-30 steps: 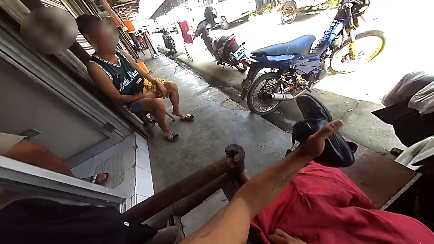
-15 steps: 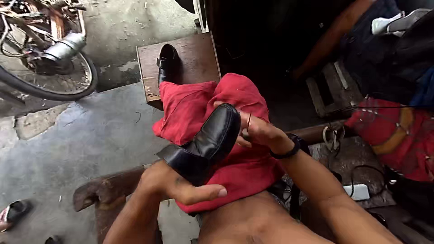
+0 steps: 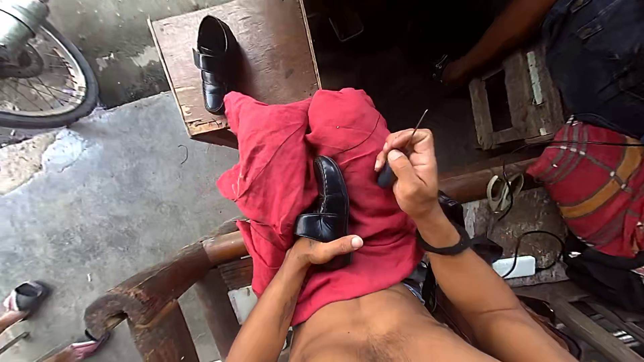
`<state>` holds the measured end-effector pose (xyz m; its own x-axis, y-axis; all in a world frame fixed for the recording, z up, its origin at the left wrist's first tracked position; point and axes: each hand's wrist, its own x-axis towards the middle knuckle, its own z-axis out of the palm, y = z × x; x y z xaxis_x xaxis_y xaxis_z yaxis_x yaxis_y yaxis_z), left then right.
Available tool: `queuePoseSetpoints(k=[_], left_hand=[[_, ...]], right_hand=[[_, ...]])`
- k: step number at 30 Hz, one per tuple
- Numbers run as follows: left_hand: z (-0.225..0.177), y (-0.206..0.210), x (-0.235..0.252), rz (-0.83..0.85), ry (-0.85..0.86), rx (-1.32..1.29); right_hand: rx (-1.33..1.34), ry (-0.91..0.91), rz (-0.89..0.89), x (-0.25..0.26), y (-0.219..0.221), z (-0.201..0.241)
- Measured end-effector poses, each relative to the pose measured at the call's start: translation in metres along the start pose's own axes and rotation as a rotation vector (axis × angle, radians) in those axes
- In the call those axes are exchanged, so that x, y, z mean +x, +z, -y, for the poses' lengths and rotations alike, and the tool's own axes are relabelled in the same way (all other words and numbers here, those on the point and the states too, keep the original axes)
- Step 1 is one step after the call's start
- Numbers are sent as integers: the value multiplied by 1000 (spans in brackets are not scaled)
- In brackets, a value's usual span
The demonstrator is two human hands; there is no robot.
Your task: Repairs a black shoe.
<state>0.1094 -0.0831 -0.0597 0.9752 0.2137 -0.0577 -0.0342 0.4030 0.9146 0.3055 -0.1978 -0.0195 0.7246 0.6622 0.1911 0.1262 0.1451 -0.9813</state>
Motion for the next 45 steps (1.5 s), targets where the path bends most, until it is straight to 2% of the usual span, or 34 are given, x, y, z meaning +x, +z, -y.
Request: queuePoseSetpoints(k=[2,6,9,19,23,28,33,38,41,45], left_hand=[[0,0,-5,21,31,1],[0,-3,-3,32,25,-39],[-1,-4,0,13,12,-68],[0,-7,7,35,47,16],[-1,-7,8,54,54,68],[-2,-6,9,27,84,138],[1,-7,10,64,48,162],[3,-5,12,62,9,137],[0,-3,13,56,-4,147],[-2,-3,13,37,0,197]], right_hand=[[-120,42,91,4,1,17],[-347,321,367,12,-2,37],[-520,356,534,23,-6,32],[-644,409,736,56,-15,39],[-726,350,812,64,-18,43],[-863,177,958,80,-21,49],[-1045,116,1125,106,-17,65],[-1173,-46,1352,142,-1,82],[-1118,38,1589,171,21,90],[-1237,-118,1525,170,22,80]])
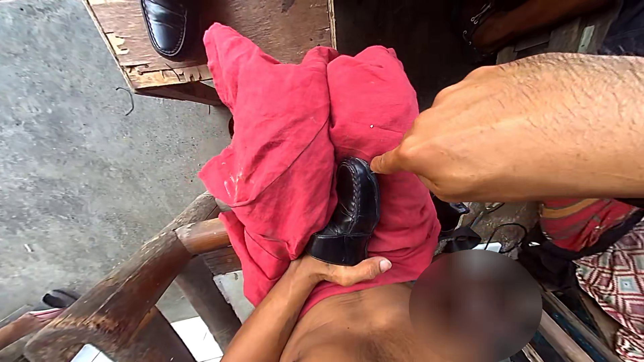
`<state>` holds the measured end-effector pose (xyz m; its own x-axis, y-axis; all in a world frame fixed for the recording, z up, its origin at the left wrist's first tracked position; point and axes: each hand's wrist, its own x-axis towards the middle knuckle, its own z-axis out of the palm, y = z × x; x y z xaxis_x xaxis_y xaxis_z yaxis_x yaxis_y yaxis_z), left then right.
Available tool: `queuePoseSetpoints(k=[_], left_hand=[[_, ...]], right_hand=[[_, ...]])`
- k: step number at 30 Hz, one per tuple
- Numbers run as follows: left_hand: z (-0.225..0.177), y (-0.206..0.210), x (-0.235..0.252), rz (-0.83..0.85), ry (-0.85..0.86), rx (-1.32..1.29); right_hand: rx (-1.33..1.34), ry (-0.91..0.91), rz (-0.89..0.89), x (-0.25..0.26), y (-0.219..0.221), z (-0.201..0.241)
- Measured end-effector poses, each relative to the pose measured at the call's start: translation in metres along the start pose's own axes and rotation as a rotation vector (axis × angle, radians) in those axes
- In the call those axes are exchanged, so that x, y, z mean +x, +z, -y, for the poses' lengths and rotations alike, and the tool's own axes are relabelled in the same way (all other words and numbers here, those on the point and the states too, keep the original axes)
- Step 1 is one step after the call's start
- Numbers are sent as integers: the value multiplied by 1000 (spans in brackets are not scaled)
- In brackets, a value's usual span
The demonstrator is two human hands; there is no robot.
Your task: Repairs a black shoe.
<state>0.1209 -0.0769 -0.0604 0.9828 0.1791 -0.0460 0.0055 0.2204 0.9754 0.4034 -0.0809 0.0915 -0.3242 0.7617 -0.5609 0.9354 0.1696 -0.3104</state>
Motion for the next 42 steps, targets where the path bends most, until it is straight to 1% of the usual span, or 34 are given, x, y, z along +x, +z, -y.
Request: queuePoseSetpoints(k=[4,6,8,10,12,14,16,19,21,25,27,32,35,38,42], left_hand=[[0,-1,0,6,-14,-7],[-1,-2,-1,-2,-15,5],[0,-3,-2,3,17,5],[1,-4,-5,7,62,-34],[1,-5,-8,17,83,-89],[-1,-5,-6,14,77,-119],[-3,-6,-6,10,79,-133],[-3,-7,-8,23,87,-157],[-2,-6,-8,29,72,-168],[-1,-5,-6,60,43,-79],[-2,-5,-4,69,33,-2],[-5,-2,-1,68,1,102],[-9,-1,5,49,15,192],[-11,-1,9,54,30,286],[-11,-1,11,75,49,345]], right_hand=[[-34,20,6,5,2,1],[-13,37,31,7,2,0],[53,3,22,7,2,-7],[195,-65,-15,4,8,-22],[418,-118,-38,3,22,-36],[649,-173,-103,2,45,-44],[825,-246,-191,4,67,-47],[968,-333,-286,8,89,-49],[990,-366,-325,10,94,-50],[960,-372,-348,10,93,-50],[875,-341,-329,6,87,-49],[386,-118,-230,-12,53,-33],[173,-46,-184,-21,39,-19],[93,-37,-154,-23,35,-14],[106,-66,-150,-23,38,-17]])
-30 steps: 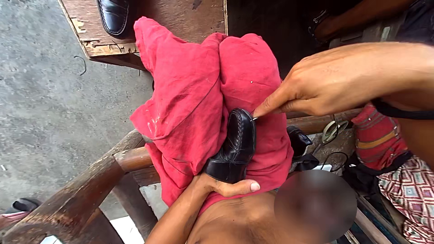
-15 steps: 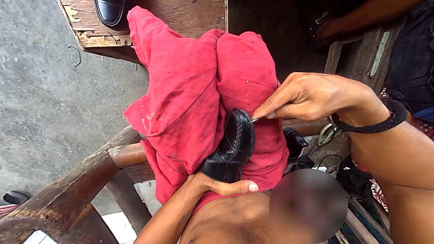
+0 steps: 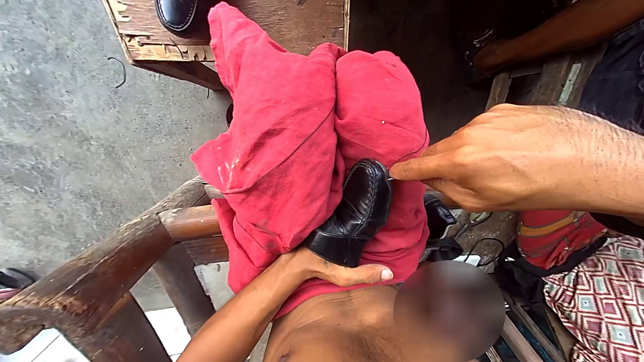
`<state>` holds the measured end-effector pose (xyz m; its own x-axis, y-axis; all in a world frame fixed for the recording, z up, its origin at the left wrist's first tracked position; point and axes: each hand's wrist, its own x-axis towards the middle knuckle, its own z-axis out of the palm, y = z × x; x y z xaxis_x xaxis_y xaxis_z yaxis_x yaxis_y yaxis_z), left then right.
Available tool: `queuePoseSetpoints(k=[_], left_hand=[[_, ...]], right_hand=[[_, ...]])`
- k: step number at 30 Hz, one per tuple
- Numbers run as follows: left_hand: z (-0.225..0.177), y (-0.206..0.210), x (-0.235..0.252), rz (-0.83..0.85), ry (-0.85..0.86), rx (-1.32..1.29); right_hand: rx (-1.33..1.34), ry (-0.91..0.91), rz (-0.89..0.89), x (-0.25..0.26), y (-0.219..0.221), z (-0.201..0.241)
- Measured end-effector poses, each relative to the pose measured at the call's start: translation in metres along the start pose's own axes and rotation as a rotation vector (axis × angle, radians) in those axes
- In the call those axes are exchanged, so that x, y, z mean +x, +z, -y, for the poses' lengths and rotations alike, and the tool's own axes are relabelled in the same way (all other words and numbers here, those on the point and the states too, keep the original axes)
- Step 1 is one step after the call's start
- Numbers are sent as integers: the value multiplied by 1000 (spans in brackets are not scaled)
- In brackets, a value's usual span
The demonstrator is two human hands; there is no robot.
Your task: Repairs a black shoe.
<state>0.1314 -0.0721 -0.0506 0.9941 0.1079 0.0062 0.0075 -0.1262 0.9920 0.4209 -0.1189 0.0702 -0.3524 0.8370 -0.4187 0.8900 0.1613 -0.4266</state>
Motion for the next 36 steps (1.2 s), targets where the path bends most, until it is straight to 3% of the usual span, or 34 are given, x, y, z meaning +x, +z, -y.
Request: queuePoseSetpoints(k=[5,14,19,23,27,30,32,36], left_hand=[[1,0,1,31,7,22],[-5,-1,9,38,-31,118],[-27,-5,2,15,-237,201],[-47,-43,-95,-230,-279,212],[-56,-84,-203,-676,-576,287],[-57,-84,-222,-714,-758,554],[-61,-70,-204,-623,-734,754],[-58,-23,-135,-669,-348,928]], right_hand=[[10,-62,-37,2,6,-4],[-43,38,21,12,8,12],[-27,37,0,14,12,-4],[12,92,-119,-4,20,-7],[99,144,-247,-17,41,4],[120,154,-311,-18,54,7],[115,171,-313,-17,59,6],[95,150,-348,-21,61,17]])
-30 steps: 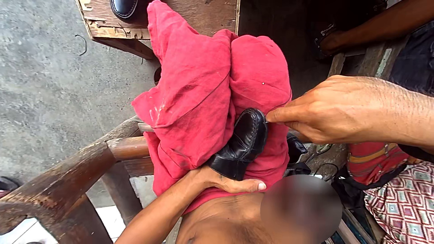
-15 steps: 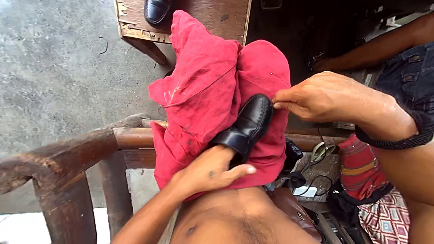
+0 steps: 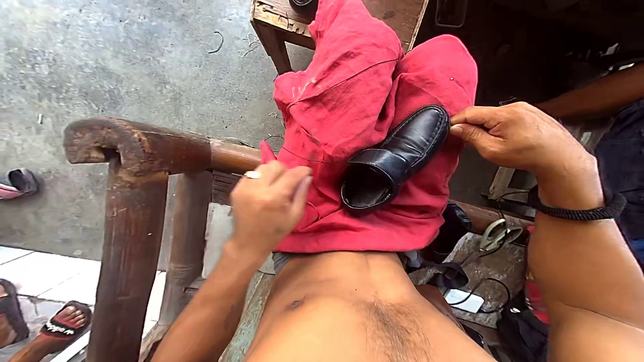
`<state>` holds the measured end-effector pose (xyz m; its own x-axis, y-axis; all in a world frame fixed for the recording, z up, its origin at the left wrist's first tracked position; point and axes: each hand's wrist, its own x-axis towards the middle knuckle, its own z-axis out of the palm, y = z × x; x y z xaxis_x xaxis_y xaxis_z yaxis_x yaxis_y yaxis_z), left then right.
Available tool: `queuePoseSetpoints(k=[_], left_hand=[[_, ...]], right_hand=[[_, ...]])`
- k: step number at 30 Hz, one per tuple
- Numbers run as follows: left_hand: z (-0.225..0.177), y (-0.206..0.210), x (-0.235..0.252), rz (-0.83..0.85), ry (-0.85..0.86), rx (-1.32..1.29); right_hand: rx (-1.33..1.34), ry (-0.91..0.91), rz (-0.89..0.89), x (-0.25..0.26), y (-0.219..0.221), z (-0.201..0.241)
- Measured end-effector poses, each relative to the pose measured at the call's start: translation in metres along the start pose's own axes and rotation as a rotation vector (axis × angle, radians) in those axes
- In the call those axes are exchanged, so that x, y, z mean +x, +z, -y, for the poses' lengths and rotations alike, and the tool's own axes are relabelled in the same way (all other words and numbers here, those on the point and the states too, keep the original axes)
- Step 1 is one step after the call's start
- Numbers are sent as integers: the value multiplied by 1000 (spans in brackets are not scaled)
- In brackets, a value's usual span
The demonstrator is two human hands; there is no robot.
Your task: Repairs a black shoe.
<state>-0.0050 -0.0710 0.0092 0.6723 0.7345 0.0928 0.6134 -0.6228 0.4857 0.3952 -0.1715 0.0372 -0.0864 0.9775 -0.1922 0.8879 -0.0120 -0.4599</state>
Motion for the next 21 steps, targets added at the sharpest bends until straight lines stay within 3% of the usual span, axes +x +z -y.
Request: queuePoseSetpoints(k=[4,7,10,12,13,14,16,18,21], left_hand=[[-25,55,17,-204,241,48],[-19,63,25,-235,308,102],[-15,42,16,-103,419,22],[-21,26,7,116,545,-281],[-25,21,6,281,550,-555],[-28,20,7,465,468,-904],[-32,27,14,754,41,-1459],[-43,38,31,849,-426,-1550],[-67,68,47,833,-711,-1500]], right_hand=[[-10,26,-5,-6,1,2],[-8,54,1,-3,1,-1],[-3,53,-4,-3,2,0],[-2,52,-2,-5,2,1],[-1,53,4,-6,2,1],[-3,48,9,-5,1,1],[-2,46,13,-1,0,2],[-4,55,31,2,-2,1],[54,60,75,2,-8,-8]])
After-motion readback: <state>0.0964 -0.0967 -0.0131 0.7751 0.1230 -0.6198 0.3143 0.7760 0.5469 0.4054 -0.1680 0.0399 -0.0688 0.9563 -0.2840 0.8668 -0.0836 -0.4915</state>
